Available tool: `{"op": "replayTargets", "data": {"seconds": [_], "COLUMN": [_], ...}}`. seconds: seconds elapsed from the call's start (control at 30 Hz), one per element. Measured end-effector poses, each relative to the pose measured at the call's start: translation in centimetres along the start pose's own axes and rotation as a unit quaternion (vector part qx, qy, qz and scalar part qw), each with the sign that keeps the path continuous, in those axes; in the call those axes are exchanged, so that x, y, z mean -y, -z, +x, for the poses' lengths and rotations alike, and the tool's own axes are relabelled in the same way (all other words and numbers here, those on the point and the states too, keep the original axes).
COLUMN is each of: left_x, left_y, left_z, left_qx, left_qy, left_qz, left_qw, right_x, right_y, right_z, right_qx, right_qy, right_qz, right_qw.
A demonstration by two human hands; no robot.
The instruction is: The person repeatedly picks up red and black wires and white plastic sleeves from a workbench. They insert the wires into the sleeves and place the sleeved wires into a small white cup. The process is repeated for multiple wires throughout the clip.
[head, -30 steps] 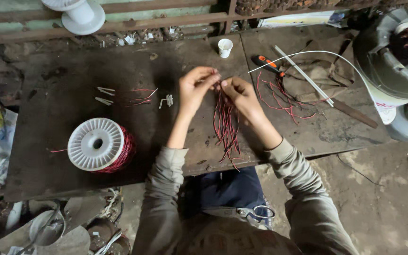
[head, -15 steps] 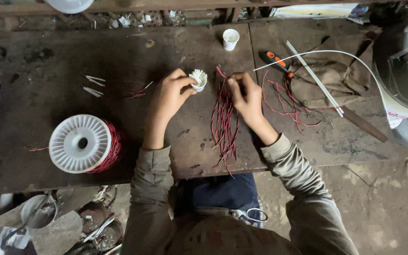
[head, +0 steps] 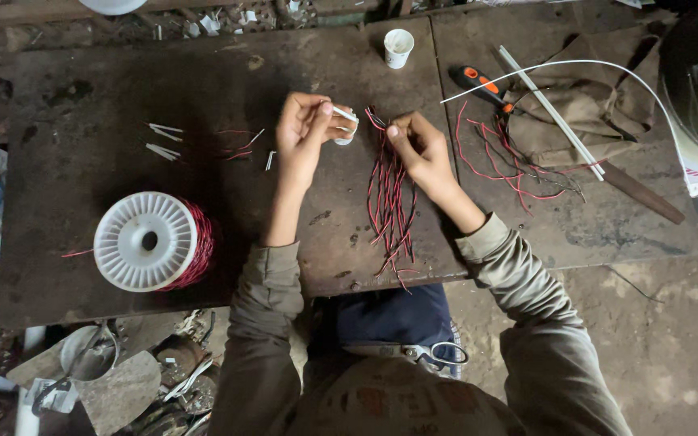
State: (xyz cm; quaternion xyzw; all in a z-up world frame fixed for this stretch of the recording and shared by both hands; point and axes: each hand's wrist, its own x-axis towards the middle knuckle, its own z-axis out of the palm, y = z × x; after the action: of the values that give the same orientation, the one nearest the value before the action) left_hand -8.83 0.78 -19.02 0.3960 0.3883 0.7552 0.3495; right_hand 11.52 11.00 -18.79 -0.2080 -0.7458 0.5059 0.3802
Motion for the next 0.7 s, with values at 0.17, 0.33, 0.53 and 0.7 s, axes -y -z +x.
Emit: {"op": "replayTargets", "data": {"seconds": [0.17,0.33,0.53,0.7], "left_x": [0.8,0.3,0.5,0.7], "left_y": [-0.7,-1.0,-1.1,-1.0], "left_z": [-0.1,-0.3,-0.2,-0.2], "left_qx": [-0.036,-0.030,-0.019,-0.024], "left_qy": [-0.002,-0.019,-0.028,-0.019], "left_qz": [-0.025,-0.020,0.015,0.005], "left_qw": [0.999,0.999,0.999,1.000], "right_x": [2.1,3.9,4.4,4.5], "right_y": [0.0,0.1,0.2,0.5], "right_z": [-0.3,-0.4,-0.2,-0.2], "right_qx": [-0.030,-0.014,-0.006,0.006], "right_qy": [0.092,0.173,0.188,0.199], "right_qz": [-0.158,-0.233,-0.258,-0.274], "right_qw": [0.983,0.957,0.948,0.941]}}
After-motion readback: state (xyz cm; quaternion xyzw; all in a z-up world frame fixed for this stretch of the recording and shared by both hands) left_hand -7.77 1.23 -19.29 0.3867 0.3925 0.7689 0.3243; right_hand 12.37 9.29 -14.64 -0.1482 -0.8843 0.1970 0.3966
